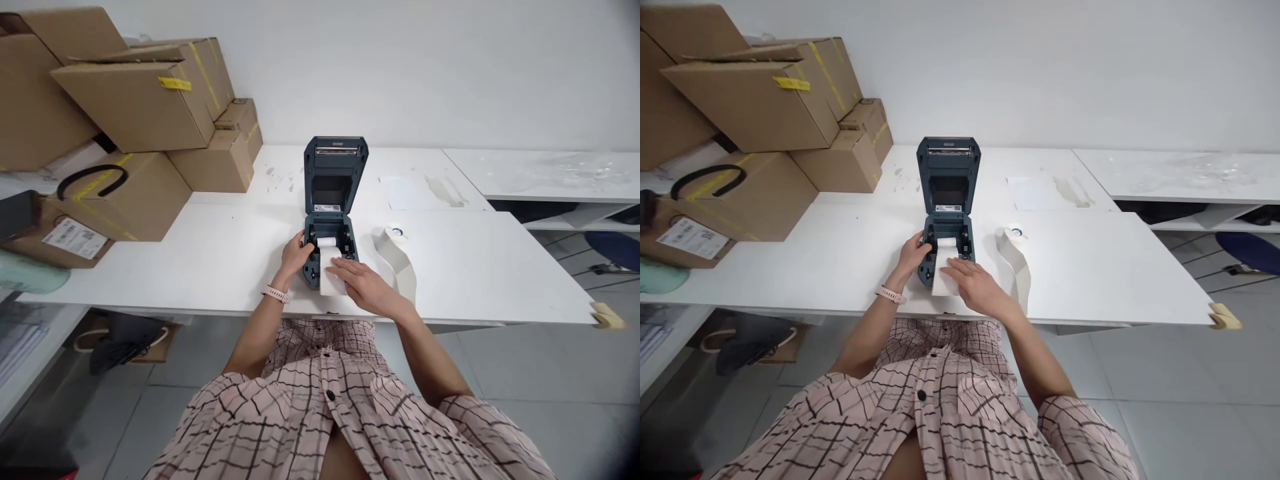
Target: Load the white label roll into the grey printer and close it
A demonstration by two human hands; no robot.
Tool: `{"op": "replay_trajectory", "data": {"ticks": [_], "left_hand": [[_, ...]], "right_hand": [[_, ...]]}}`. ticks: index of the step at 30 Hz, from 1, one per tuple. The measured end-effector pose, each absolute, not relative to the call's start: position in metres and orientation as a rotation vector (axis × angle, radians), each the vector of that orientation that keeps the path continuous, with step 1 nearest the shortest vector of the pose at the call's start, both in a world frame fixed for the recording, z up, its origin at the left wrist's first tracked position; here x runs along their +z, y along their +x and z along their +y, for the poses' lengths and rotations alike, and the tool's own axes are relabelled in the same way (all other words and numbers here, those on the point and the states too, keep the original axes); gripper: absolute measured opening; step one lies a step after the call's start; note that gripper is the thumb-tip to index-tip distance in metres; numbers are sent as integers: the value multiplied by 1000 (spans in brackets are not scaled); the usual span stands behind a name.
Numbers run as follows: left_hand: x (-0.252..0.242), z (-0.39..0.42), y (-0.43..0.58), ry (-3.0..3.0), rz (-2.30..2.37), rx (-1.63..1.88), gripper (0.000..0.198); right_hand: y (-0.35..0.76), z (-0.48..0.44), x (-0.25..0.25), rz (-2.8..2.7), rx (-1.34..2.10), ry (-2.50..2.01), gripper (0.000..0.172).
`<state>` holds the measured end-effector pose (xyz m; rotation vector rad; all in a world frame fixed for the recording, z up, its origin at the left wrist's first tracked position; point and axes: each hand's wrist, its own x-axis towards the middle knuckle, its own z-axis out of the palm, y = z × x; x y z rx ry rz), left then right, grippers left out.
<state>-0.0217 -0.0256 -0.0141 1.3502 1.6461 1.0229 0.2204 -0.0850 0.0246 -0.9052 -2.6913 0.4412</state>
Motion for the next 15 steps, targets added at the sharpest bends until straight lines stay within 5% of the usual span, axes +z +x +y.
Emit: {"op": "replay_trajectory", "data": {"ticks": [15], "left_hand": [[-22,-21,-22,1314,1591,1085,60]], "right_hand": [[206,-99,-15,-2264,438,-894,34]]}}
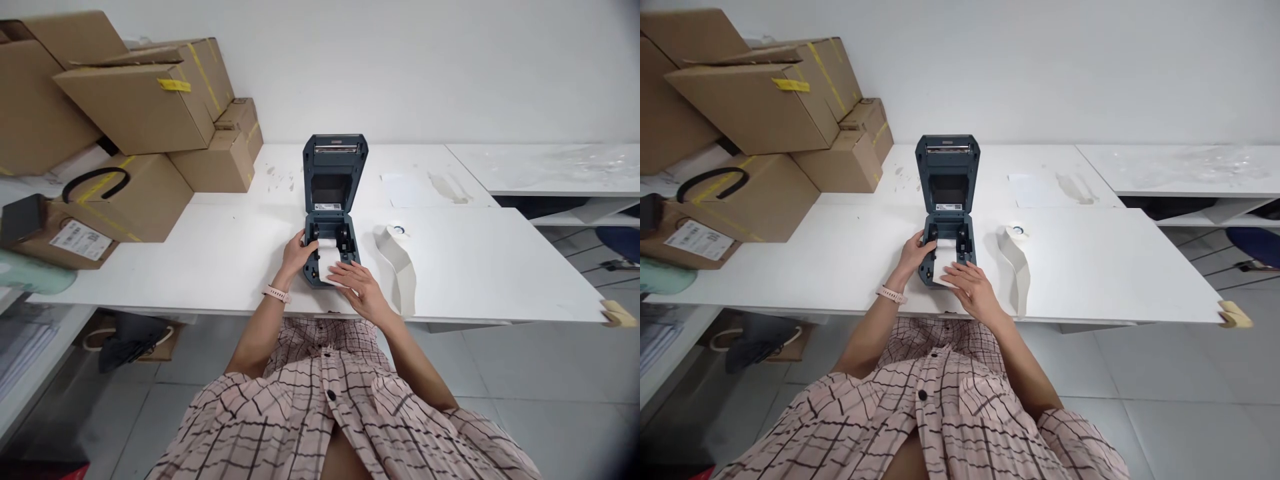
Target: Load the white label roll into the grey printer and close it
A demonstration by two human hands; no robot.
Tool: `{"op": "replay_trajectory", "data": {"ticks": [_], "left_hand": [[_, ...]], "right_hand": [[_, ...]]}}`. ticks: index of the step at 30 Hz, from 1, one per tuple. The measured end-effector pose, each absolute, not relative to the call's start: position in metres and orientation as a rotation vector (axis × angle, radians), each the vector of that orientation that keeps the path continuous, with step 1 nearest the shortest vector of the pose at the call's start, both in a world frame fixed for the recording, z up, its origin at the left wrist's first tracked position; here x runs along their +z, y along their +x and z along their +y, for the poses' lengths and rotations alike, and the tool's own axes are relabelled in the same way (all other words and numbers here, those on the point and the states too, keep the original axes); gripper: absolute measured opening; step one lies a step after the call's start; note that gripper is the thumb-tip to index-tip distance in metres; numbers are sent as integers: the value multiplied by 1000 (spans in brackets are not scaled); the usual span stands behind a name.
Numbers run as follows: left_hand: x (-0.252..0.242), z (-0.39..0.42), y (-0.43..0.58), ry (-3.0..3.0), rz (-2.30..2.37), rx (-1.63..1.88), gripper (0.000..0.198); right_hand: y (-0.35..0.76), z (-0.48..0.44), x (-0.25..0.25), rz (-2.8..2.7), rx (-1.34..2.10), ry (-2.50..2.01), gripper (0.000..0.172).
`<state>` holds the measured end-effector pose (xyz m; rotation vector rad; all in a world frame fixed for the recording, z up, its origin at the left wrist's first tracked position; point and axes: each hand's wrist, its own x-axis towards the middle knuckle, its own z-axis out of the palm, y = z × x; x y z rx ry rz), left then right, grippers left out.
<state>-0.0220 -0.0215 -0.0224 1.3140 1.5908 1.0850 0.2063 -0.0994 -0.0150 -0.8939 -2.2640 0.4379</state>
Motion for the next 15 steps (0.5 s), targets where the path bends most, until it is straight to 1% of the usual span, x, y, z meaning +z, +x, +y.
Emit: {"op": "replay_trajectory", "data": {"ticks": [9,15], "left_hand": [[-17,-25,-22,1298,1580,1088,60],[-20,-25,-23,1284,1509,1091,69]], "right_hand": [[210,-100,-14,-2186,545,-892,30],[211,-100,-15,-2149,567,-873,26]]}}
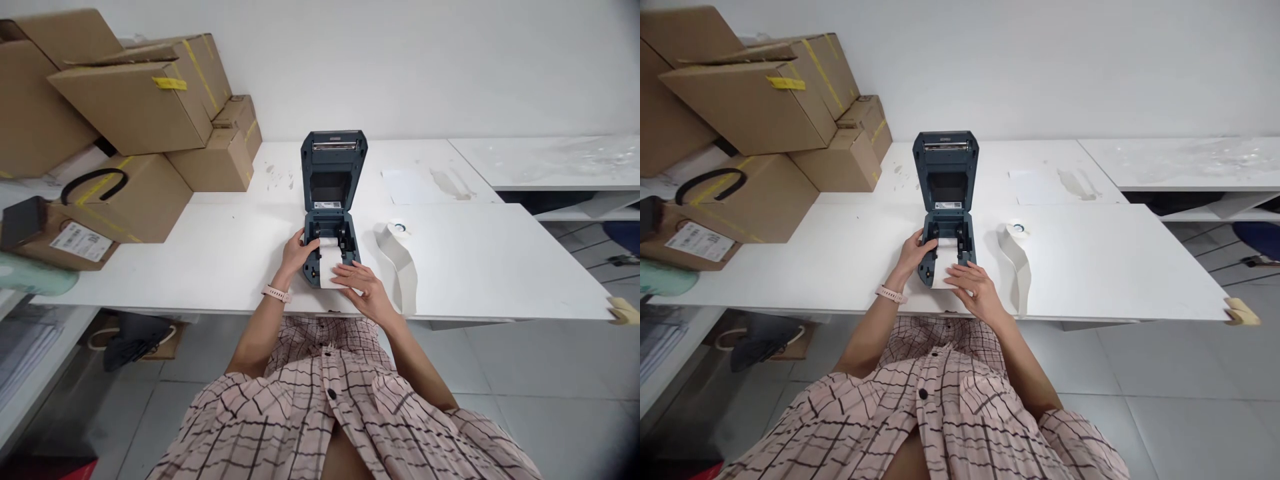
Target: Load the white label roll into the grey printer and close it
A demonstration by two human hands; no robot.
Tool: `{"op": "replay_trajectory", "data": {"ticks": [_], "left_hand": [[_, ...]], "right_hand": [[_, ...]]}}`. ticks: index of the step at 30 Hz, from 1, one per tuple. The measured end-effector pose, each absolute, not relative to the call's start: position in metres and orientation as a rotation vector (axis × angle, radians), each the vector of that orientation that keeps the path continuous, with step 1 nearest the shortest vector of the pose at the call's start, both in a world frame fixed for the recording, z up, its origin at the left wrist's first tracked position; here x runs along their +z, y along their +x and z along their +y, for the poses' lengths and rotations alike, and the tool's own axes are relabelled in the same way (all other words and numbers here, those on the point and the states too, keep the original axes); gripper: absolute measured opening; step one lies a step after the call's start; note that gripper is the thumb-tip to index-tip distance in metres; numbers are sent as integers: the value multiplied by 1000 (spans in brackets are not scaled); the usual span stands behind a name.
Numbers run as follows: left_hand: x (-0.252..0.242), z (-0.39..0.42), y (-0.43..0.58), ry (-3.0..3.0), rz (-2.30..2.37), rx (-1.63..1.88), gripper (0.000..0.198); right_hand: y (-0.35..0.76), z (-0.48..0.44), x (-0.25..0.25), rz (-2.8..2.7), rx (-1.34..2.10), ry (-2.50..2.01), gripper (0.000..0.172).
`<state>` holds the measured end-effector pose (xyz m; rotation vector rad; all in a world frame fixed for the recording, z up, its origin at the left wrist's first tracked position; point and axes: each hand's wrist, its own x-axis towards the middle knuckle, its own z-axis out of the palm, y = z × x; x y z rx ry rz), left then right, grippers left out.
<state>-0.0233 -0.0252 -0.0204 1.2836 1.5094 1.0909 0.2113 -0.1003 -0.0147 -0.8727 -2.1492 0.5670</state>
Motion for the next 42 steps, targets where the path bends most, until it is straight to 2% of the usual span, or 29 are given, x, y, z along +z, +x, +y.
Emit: {"op": "replay_trajectory", "data": {"ticks": [15,19,23,26,29,31,35,37,42], "left_hand": [[-21,-25,-21,1243,1540,1093,68],[-21,-25,-22,1254,1550,1082,68],[-17,-28,-22,1303,1621,1038,71],[-17,-36,-22,1326,1691,1033,77],[-22,-51,-27,1285,1695,1073,83],[-25,-61,-35,1223,1677,1085,83],[-21,-73,-55,1107,1689,1216,76],[-11,-76,-60,1074,1706,1378,69],[18,-84,-40,1105,1551,1532,68]], "right_hand": [[218,-104,-9,-2179,682,-863,23],[230,-103,26,-2210,893,-770,55],[236,-40,74,-1822,572,-844,55],[227,55,102,-1688,480,-906,65],[209,142,120,-1659,715,-998,83],[196,170,125,-1663,905,-996,92],[184,132,119,-1630,934,-893,100],[185,82,106,-1604,858,-866,93],[194,-34,58,-1710,686,-1024,43]]}}
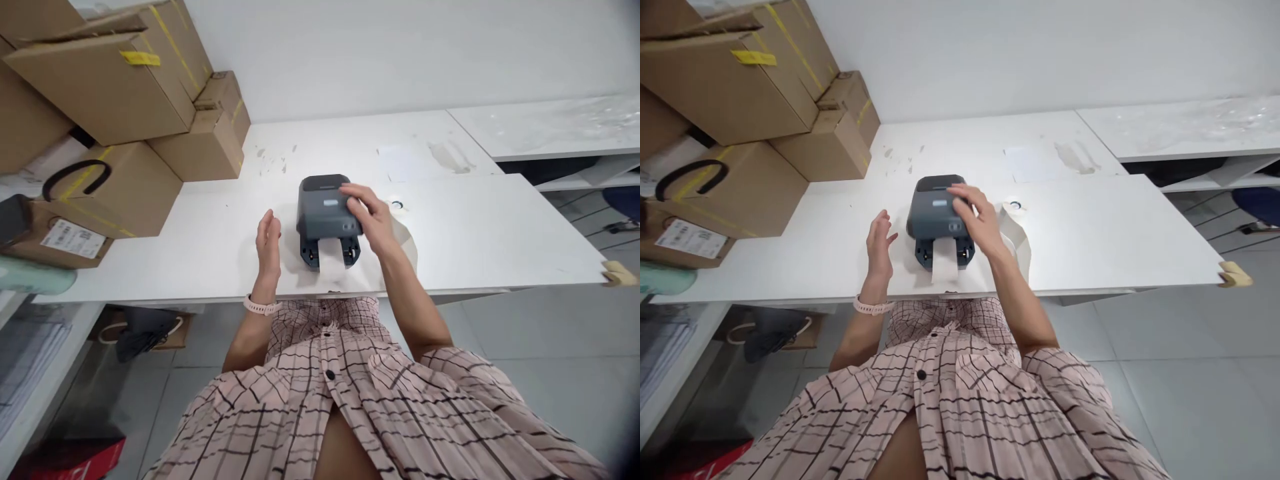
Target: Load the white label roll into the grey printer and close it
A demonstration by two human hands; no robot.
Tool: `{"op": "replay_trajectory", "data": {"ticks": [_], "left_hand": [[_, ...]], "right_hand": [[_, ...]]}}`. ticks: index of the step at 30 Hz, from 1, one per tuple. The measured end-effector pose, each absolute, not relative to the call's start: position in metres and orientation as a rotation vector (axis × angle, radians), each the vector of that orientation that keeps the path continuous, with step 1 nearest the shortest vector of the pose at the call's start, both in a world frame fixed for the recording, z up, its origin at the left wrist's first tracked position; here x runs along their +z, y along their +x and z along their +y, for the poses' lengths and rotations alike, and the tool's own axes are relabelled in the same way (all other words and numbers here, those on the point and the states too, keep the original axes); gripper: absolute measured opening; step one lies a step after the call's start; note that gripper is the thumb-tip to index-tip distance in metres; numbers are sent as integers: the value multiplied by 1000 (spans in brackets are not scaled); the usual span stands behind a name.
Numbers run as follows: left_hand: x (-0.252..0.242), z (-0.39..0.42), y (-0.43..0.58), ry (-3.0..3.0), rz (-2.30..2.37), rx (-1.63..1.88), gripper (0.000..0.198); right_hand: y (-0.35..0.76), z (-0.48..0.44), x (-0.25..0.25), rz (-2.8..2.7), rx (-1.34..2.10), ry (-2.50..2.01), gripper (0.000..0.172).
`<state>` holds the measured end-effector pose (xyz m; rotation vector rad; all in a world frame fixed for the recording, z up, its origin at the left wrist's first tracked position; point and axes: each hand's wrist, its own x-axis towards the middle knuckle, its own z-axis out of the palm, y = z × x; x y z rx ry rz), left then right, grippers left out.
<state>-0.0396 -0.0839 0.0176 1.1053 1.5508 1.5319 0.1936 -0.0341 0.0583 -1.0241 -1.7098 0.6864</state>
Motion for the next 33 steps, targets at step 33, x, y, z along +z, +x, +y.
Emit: {"op": "replay_trajectory", "data": {"ticks": [33], "left_hand": [[-8,-157,28,627,1171,1032,42]], "right_hand": [[189,-65,-36,-1199,1307,-1097,101]]}}
